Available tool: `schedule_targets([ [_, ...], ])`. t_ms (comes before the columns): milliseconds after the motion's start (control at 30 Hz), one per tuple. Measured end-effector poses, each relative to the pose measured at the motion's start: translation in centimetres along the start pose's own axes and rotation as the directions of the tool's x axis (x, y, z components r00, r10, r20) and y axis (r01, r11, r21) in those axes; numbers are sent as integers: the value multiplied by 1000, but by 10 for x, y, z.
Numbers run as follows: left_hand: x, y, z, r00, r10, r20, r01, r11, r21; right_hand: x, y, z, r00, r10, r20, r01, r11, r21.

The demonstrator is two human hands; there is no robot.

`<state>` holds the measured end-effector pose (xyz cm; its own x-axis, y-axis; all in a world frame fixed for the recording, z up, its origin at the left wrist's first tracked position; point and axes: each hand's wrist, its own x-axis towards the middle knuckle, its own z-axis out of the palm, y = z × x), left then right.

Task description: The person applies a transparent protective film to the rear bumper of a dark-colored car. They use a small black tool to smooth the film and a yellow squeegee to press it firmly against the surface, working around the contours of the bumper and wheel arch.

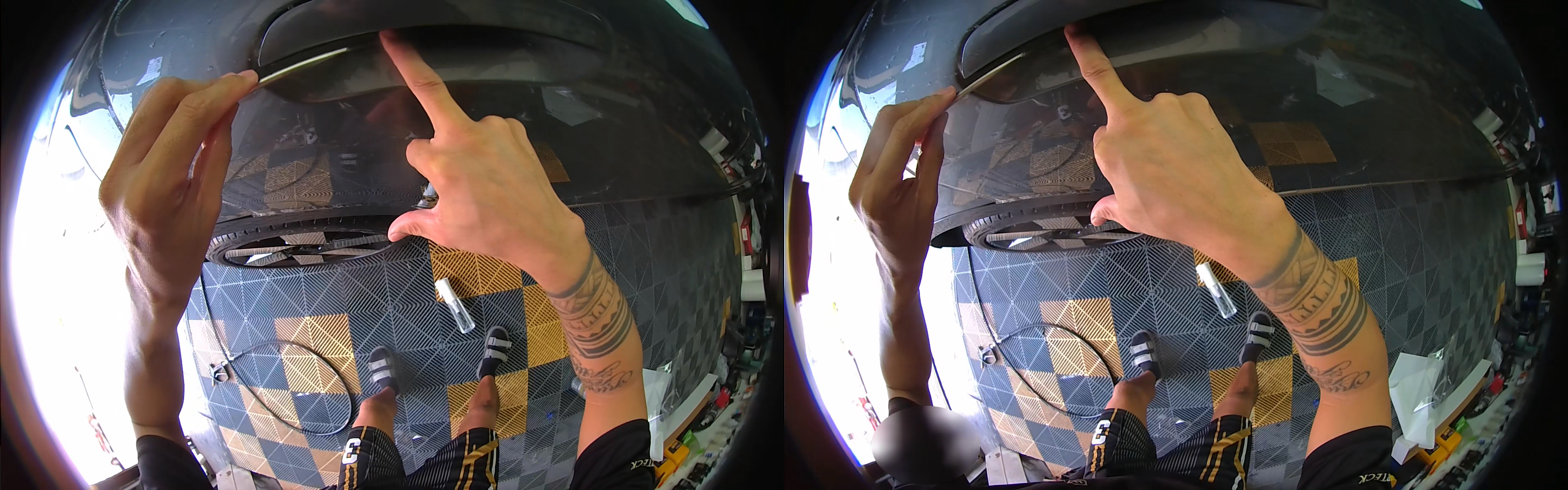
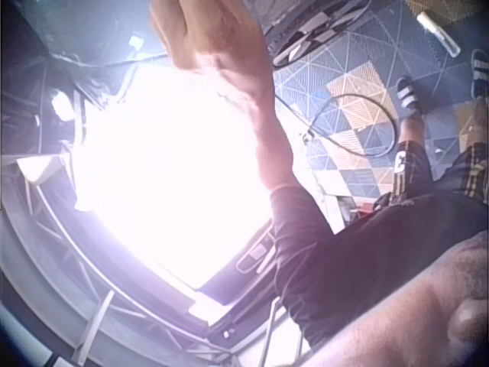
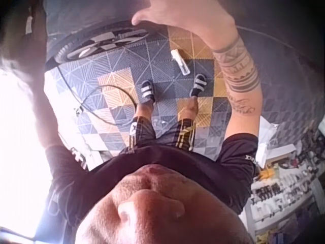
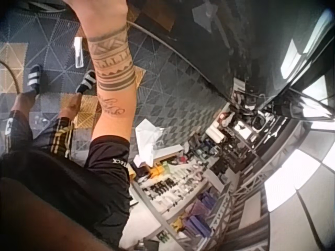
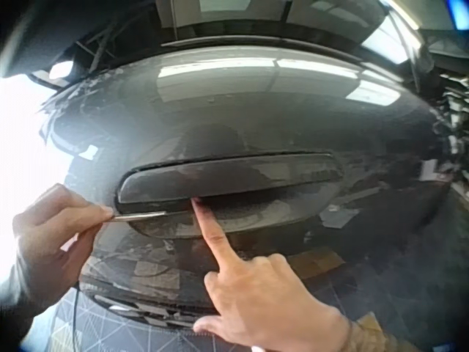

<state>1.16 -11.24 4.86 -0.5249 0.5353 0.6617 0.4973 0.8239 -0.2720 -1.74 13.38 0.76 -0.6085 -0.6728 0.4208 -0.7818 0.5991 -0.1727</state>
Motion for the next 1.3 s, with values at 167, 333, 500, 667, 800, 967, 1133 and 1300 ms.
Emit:
schedule_targets([
  [167, 4, -1, 2, 999, -8, 52, 6, 999, 49, -1, 5, 1, 1000, -6, 20, 6, 1000, -3],
  [333, 4, -2, 8, 1000, 22, -1, -22, 998, 58, 2, 3, -1, 999, -16, -42, 20, 996, 92],
  [500, 3, -3, 16, 998, 29, -49, -27, 999, 43, 1, 34, 0, 991, 40, -125, 1, 951, 308],
  [667, 3, -3, 18, 999, 22, -43, -21, 1000, 23, 2, 29, 6, 977, 82, -199, -6, 936, 352],
  [800, 4, -4, 21, 999, 33, -44, -31, 999, 39, 3, 29, 5, 980, 80, -182, -22, 954, 299],
  [967, 6, -2, 22, 999, 31, -38, -29, 999, 43, 2, 28, 6, 984, 53, -169, -17, 978, 208],
  [1133, 10, 0, 20, 1000, 14, -5, -14, 999, 47, 4, 22, -2, 991, 30, -131, -10, 988, 152],
  [1300, 11, -2, 16, 1000, 20, 22, -21, 999, 43, 2, 25, 5, 990, 83, -112, -65, 986, 156],
])
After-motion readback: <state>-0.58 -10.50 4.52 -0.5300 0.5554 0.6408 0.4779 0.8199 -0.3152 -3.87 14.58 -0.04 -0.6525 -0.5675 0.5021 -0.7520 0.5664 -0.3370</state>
